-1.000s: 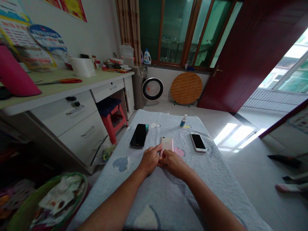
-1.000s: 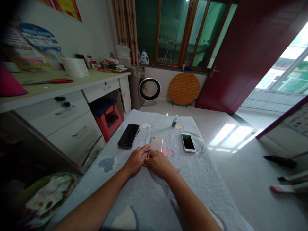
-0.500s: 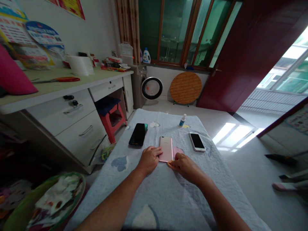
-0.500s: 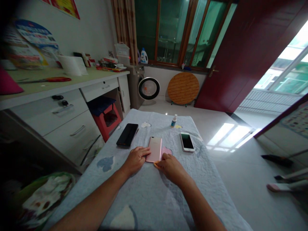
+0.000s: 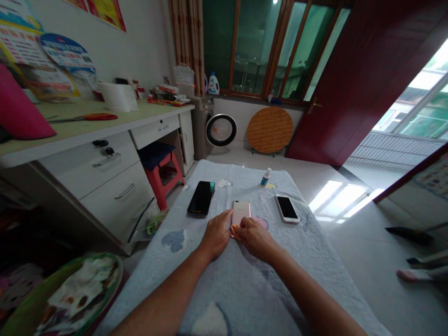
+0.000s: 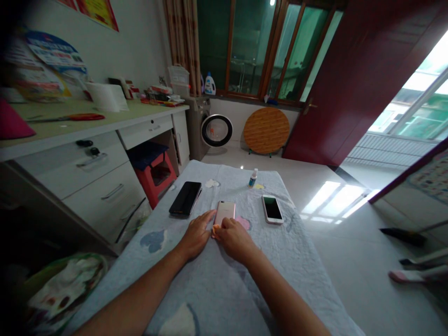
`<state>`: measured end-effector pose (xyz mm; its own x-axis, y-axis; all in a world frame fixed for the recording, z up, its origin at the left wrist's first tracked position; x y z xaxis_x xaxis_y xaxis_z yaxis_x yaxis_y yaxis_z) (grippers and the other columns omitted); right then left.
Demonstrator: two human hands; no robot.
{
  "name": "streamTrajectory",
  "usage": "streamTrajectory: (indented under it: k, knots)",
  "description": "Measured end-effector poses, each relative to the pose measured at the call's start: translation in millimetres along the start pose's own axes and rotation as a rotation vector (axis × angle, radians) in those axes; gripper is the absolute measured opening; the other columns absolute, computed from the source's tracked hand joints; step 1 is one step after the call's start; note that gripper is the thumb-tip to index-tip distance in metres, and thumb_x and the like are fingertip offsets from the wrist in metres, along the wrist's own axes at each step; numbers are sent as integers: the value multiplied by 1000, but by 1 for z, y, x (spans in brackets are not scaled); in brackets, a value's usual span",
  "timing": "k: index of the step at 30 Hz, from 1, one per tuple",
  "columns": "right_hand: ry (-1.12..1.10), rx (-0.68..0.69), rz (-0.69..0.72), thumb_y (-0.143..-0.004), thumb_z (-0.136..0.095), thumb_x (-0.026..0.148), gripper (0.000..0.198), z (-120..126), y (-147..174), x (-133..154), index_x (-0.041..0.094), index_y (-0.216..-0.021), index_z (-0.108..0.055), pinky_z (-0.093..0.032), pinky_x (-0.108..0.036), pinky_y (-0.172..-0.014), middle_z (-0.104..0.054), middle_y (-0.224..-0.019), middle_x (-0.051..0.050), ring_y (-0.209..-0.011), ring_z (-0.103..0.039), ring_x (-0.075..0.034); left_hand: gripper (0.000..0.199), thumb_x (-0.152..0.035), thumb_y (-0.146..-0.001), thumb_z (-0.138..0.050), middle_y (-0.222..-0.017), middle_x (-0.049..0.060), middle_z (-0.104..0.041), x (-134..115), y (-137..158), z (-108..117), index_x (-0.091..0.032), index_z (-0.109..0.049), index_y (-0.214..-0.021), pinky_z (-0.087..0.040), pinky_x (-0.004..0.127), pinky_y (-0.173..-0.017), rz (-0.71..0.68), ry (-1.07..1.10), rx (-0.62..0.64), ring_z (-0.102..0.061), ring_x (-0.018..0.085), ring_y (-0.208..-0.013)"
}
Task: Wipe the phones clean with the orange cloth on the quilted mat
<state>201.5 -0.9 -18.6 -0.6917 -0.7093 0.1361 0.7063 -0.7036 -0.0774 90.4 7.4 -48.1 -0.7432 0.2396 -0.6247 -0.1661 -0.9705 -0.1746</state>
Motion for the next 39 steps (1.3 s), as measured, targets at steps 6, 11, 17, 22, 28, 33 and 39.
streamTrajectory:
  k: [6,11,17,22,28,33,39]
  knots:
    - [43,23,-103,-101,-35,35,37,-4,-40,-33,20,-102,-68,-36,-25,-76,-57,-93,-7,-83,-53,-15,87,-19,-70,-55,-149,16,-37,-4,5,2,-13,-16,-149,-31,43,-110,-20,30,-50,-37,26,-135]
    - [29,37,-186,-101,-34,33,37,-1,-68,-49,20,-106,-67,-38,-26,-81,-58,-97,-8,-85,-54,-16,108,-38,-65,-72,-152,18,-28,-8,5,5,-14,-8,-149,-27,48,-112,-47,-6,-64,-30,32,-139]
    - [61,97,-136,-98,-37,27,32,-6,-78,-39,20,-105,-68,-37,-27,-81,-57,-99,-9,-87,-53,-17,113,-42,-66,-75,-154,19,-21,-1,4,1,-15,-3,-150,-24,50,-113,-36,-18,-87,-23,34,-142]
    - [66,133,5,-93,-47,25,24,-11,-61,-17,18,-97,-69,-37,-28,-77,-57,-89,-9,-90,-51,-19,115,-41,-67,-75,-154,19,-22,4,5,-4,-18,1,-150,-26,52,-112,-65,1,-145,-24,35,-141]
    - [-58,166,112,-91,-52,23,20,-7,-32,6,20,-91,-72,-36,-25,-73,-55,-88,-6,-81,-51,-15,105,-23,-70,-64,-153,19,-24,2,6,-4,-18,4,-150,-29,51,-111,-68,-29,-191,-27,33,-140]
    - [-60,140,111,-91,-55,29,20,-7,-40,-2,21,-89,-73,-35,-26,-73,-56,-89,-6,-82,-50,-16,107,-28,-71,-67,-152,19,-24,3,6,-4,-17,4,-150,-28,50,-111,-44,-34,-161,-26,33,-140]
    - [7,83,-29,-97,-43,36,32,-6,-75,-34,23,-102,-72,-37,-26,-79,-58,-91,-7,-86,-53,-17,109,-39,-67,-74,-153,19,-23,1,6,-3,-16,-4,-149,-27,51,-112,-41,-52,-118,-26,35,-140]
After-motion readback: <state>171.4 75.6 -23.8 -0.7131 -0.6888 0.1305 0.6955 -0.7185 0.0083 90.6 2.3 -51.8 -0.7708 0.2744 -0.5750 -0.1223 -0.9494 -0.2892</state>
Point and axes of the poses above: each hand's wrist, its own y-axis away from the middle knuckle, its own z-axis out of the back of the hand, x = y × z, the point moved 7 cm from there along -y, towards the middle knuckle
